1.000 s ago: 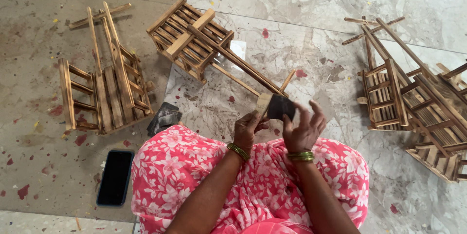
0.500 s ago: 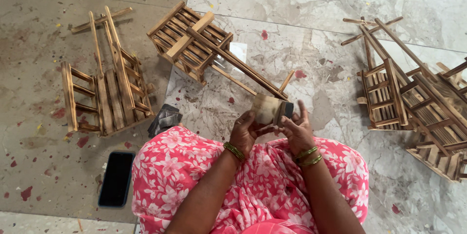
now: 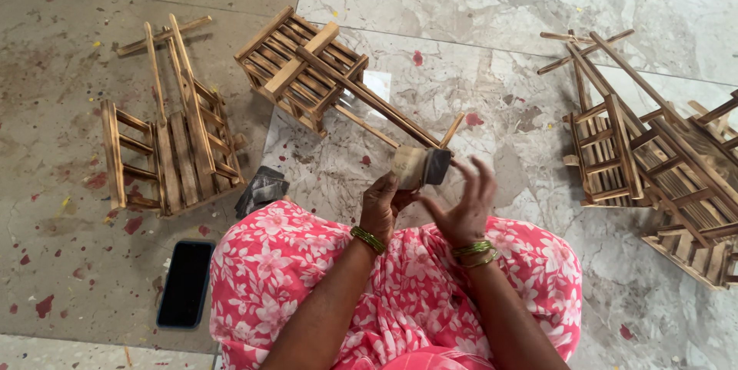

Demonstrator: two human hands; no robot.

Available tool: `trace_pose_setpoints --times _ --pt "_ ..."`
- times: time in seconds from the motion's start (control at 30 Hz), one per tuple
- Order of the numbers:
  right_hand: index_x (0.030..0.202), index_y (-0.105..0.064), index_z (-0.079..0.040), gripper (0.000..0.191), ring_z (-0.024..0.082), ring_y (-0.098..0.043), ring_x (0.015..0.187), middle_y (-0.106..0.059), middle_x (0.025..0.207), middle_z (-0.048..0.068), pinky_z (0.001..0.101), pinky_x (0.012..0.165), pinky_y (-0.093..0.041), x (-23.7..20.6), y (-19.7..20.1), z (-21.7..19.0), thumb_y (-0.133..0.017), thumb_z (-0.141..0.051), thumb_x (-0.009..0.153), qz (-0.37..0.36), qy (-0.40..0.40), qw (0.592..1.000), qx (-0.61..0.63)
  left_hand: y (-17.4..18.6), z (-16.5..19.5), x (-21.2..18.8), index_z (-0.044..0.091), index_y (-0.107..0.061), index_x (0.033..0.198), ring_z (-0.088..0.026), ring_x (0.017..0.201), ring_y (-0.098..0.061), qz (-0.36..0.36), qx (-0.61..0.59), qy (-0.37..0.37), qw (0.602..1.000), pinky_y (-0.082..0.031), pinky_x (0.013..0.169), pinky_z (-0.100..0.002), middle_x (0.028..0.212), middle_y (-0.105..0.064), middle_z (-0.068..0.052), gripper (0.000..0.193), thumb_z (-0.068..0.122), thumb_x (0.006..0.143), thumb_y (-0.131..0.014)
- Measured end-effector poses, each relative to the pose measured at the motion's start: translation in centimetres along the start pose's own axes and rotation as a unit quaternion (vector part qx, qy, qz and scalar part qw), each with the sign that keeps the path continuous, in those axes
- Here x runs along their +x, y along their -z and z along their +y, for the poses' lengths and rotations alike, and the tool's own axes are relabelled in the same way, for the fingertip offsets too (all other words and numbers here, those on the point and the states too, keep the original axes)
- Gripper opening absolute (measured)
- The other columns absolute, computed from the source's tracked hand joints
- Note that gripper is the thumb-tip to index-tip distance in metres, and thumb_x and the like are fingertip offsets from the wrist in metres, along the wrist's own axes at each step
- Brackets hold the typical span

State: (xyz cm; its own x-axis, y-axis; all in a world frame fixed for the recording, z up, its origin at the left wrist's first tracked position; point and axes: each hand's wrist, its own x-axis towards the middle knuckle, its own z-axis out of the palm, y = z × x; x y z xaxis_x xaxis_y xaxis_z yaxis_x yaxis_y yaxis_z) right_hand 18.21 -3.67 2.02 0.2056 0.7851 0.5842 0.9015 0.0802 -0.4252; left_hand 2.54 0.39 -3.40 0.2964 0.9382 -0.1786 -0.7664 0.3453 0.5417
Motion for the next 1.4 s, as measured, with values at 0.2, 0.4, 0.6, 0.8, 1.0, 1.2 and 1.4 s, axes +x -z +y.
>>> trace_pose_setpoints --times 0.2,0.4,0.6,0.8,1.0,1.2,1.4 --pt "0.110 -0.075 -0.013 0.025 0.033 -0.064 0.128 -0.074 0.121 0.009 0.0502 0.116 -0.042 0.3 0.9 0.9 -0.077 -0.013 0.085 -0.069 0.019 0.995 0.068 0.7 0.7 0.1 -0.003 -0.070 0.114 -0.022 0.090 -0.076 -0.004 0.048 0.016 0.999 -0.064 0.084 -0.038 0.101 -0.077 -0.012 0.030 0.023 0.104 -0.060" --pt "0.101 -0.077 -0.005 0.015 0.026 -0.076 0.084 -0.077 0.092 0.013 0.0334 0.072 -0.056 0.6 1.8 1.8 -0.076 -0.013 0.089 -0.142 -0.081 0.978 0.129 1.2 1.5 0.9 -0.005 -0.072 0.106 -0.026 0.077 -0.076 0.049 0.095 0.033 0.994 -0.066 0.072 -0.039 0.091 -0.076 -0.016 0.028 0.020 0.103 -0.060" --pt "0.104 -0.075 0.001 0.017 0.009 -0.073 0.080 -0.079 0.087 0.008 0.0255 0.071 -0.057 0.4 0.9 3.8 -0.072 -0.013 0.094 -0.155 -0.193 0.926 0.286 0.5 3.6 0.9 0.008 -0.054 0.138 -0.024 0.076 -0.076 0.070 0.079 0.037 0.994 -0.066 0.065 -0.038 0.100 -0.076 -0.014 0.041 0.010 0.097 -0.057" --pt "0.109 -0.075 -0.001 0.017 0.012 -0.071 0.079 -0.077 0.093 0.009 0.0268 0.071 -0.057 3.6 1.3 10.6 -0.070 -0.014 0.098 -0.030 -0.269 0.921 0.280 0.5 4.1 1.1 0.010 -0.039 0.156 -0.020 0.081 -0.076 0.027 0.171 -0.034 0.984 -0.066 0.069 -0.034 0.102 -0.076 -0.015 0.057 0.008 0.101 -0.056" --pt "0.107 -0.080 -0.013 0.033 0.035 -0.074 0.087 -0.076 0.094 0.018 0.0464 0.078 -0.057 7.3 3.4 14.9 -0.077 -0.028 0.077 -0.165 -0.193 0.956 -0.148 -0.1 2.0 0.9 0.009 -0.050 0.133 -0.018 0.075 -0.077 0.047 0.324 -0.028 0.944 -0.062 0.057 -0.030 0.101 -0.077 -0.011 0.037 0.010 0.098 -0.059" --pt "0.115 -0.079 -0.016 0.027 0.020 -0.079 0.093 -0.082 0.109 0.006 0.0352 0.081 -0.065 4.1 0.8 7.4 -0.071 -0.036 0.098 -0.204 -0.272 0.933 0.117 -1.7 1.3 -1.0 0.010 -0.069 0.099 -0.023 0.077 -0.076 0.042 0.625 -0.257 0.736 -0.059 0.066 -0.036 0.091 -0.077 -0.009 0.011 0.018 0.093 -0.073" --pt "0.116 -0.065 -0.004 0.038 0.024 -0.076 0.088 -0.075 0.104 0.013 0.0413 0.074 -0.065 1.0 -0.3 0.8 -0.063 -0.034 0.092 -0.183 -0.517 0.543 0.636 -3.1 1.7 -1.8 0.011 -0.069 0.099 -0.028 0.093 -0.071 -0.054 0.723 -0.400 0.561 -0.056 0.077 -0.043 0.101 -0.072 -0.007 0.014 0.014 0.086 -0.071"
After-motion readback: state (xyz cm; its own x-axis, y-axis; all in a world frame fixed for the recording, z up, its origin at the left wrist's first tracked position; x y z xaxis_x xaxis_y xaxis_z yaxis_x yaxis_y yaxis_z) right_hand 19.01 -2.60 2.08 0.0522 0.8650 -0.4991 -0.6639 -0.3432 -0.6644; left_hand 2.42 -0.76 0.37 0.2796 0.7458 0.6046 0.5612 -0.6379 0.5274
